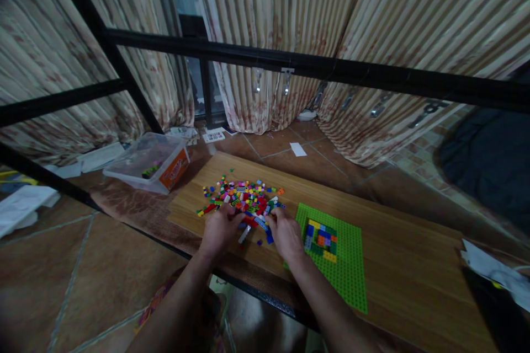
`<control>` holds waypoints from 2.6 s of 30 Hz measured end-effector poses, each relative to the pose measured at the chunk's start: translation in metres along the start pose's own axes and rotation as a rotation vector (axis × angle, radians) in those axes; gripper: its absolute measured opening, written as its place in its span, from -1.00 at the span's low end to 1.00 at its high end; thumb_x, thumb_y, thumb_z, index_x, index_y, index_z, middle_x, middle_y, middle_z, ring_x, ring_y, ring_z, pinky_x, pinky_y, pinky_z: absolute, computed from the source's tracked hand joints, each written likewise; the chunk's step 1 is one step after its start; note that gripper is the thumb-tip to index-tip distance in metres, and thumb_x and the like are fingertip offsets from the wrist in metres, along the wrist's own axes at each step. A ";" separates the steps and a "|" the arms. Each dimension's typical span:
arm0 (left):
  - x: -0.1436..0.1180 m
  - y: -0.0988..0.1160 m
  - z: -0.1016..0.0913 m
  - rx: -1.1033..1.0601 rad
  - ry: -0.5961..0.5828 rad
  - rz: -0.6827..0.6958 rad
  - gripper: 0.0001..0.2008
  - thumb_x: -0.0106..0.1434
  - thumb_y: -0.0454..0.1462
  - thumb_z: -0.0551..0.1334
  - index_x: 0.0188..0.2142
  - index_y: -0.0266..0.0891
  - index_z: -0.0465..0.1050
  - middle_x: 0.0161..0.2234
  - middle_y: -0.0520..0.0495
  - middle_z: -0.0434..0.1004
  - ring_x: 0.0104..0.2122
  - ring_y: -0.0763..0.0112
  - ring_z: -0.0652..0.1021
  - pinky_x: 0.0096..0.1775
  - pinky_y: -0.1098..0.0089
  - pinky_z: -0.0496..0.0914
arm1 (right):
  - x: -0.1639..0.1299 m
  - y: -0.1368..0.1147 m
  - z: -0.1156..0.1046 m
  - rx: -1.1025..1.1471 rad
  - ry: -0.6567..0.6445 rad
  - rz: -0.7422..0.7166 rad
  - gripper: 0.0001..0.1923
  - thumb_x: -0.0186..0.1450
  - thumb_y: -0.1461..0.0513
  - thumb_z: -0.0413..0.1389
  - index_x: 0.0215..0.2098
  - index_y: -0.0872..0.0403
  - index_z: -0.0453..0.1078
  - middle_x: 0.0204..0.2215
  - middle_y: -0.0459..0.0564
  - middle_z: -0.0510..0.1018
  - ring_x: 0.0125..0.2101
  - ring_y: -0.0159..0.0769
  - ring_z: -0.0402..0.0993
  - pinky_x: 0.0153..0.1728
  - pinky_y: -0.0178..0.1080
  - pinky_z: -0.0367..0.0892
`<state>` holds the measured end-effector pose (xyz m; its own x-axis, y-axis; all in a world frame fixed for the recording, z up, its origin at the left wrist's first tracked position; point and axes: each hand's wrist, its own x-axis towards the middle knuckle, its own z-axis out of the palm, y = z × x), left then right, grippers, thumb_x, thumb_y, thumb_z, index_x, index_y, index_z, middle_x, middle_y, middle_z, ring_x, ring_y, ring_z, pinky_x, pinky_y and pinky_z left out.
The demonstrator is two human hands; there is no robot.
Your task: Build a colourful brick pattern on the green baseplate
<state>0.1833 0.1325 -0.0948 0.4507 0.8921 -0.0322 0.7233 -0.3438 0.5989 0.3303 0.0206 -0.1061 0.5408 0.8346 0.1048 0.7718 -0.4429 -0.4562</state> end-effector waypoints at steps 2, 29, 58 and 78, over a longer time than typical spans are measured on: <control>0.001 -0.003 -0.004 -0.024 0.024 -0.006 -0.78 0.21 -0.11 0.18 -0.35 -0.23 0.39 -0.45 -0.05 0.53 -0.42 0.36 0.52 -0.40 0.44 0.21 | 0.000 0.003 0.003 0.012 0.015 0.003 -0.78 0.35 0.12 -0.04 -0.23 0.06 0.37 -0.30 0.01 0.56 -0.32 -0.25 0.50 -0.28 -0.28 0.25; 0.015 -0.013 -0.031 -0.265 0.193 -0.205 -0.82 0.22 -0.19 0.14 -0.36 -0.23 0.45 -0.46 -0.07 0.53 -0.43 0.35 0.52 -0.40 0.45 0.23 | 0.041 -0.065 0.016 -0.096 -0.108 -0.383 -0.76 0.32 0.25 -0.01 -0.12 -0.03 0.44 -0.12 -0.01 0.41 -0.13 -0.27 0.37 -0.15 -0.29 0.29; 0.025 -0.012 -0.029 -0.373 0.146 -0.113 -0.77 0.15 -0.11 0.16 -0.39 -0.25 0.41 -0.53 -0.01 0.51 -0.53 0.34 0.54 -0.50 0.46 0.32 | 0.044 -0.077 -0.008 -0.135 -0.163 -0.403 -0.78 0.31 0.34 -0.05 -0.19 0.08 0.41 -0.23 0.04 0.52 -0.14 -0.26 0.39 -0.08 -0.26 0.25; -0.051 0.096 0.052 0.016 -0.361 0.475 -0.89 0.27 -0.27 0.09 -0.30 -0.18 0.38 -0.41 0.00 0.52 -0.36 0.41 0.53 -0.34 0.47 0.28 | -0.081 0.120 -0.085 0.762 0.134 0.299 -0.63 0.10 0.12 0.16 -0.14 0.07 0.41 -0.42 -0.08 0.51 -0.41 -0.29 0.45 -0.34 -0.21 0.37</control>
<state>0.2572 0.0382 -0.0773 0.8741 0.4844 -0.0356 0.4055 -0.6876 0.6023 0.4076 -0.1282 -0.0945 0.7594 0.6497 -0.0336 0.1770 -0.2561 -0.9503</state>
